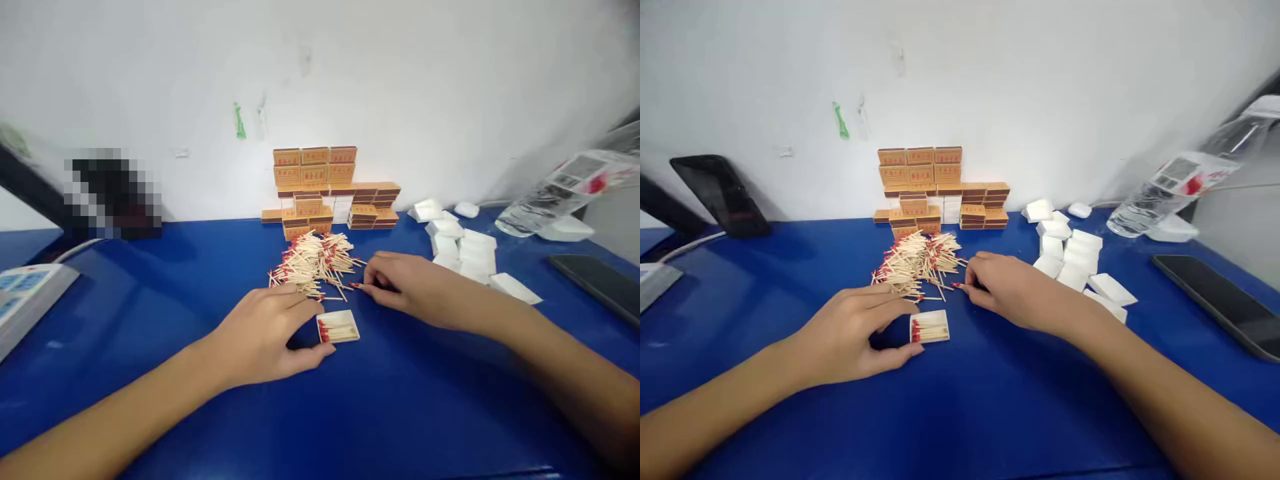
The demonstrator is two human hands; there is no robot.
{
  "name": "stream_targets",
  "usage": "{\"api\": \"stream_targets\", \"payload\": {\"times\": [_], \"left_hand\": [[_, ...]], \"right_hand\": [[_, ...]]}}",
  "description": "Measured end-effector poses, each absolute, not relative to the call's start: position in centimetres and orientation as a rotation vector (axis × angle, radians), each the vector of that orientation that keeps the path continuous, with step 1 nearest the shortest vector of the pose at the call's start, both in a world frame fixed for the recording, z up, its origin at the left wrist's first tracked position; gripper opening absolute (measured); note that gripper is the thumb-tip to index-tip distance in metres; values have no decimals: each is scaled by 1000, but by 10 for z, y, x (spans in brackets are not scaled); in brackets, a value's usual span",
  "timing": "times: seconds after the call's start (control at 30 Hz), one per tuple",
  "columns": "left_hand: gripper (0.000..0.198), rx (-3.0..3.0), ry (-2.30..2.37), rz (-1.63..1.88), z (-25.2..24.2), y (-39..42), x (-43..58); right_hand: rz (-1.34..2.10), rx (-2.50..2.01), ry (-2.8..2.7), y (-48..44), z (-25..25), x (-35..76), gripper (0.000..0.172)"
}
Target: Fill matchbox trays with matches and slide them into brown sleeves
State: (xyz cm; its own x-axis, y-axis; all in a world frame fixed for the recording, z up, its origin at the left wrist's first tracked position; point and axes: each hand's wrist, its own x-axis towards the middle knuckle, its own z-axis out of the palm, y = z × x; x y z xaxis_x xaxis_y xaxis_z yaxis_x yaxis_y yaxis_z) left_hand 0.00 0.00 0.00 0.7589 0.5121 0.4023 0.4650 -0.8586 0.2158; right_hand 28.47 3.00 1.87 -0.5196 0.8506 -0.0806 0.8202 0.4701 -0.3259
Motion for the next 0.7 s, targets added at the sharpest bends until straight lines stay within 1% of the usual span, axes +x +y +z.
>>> {"api": "stream_targets", "payload": {"times": [0.13,0.27,0.37,0.43,0.53,0.6,0.7], "left_hand": [[33,2851,806,692,1,-1,-1],[33,2856,818,680,1,-1,-1],[33,2862,803,695,1,-1,0],[32,2859,808,699,1,0,-1],[32,2853,815,688,1,-1,-1],[32,2849,813,678,1,-2,-1],[30,2836,818,658,2,-2,-1]], "right_hand": [[497,-1450,-2633,26,16,285,19],[384,-1605,-2700,23,21,274,9],[332,-1658,-2725,21,28,269,9],[338,-1602,-2718,19,33,270,9],[331,-1404,-2704,12,36,268,7],[234,-1268,-2715,5,33,261,4],[-147,-1118,-2694,-6,19,245,8]]}}
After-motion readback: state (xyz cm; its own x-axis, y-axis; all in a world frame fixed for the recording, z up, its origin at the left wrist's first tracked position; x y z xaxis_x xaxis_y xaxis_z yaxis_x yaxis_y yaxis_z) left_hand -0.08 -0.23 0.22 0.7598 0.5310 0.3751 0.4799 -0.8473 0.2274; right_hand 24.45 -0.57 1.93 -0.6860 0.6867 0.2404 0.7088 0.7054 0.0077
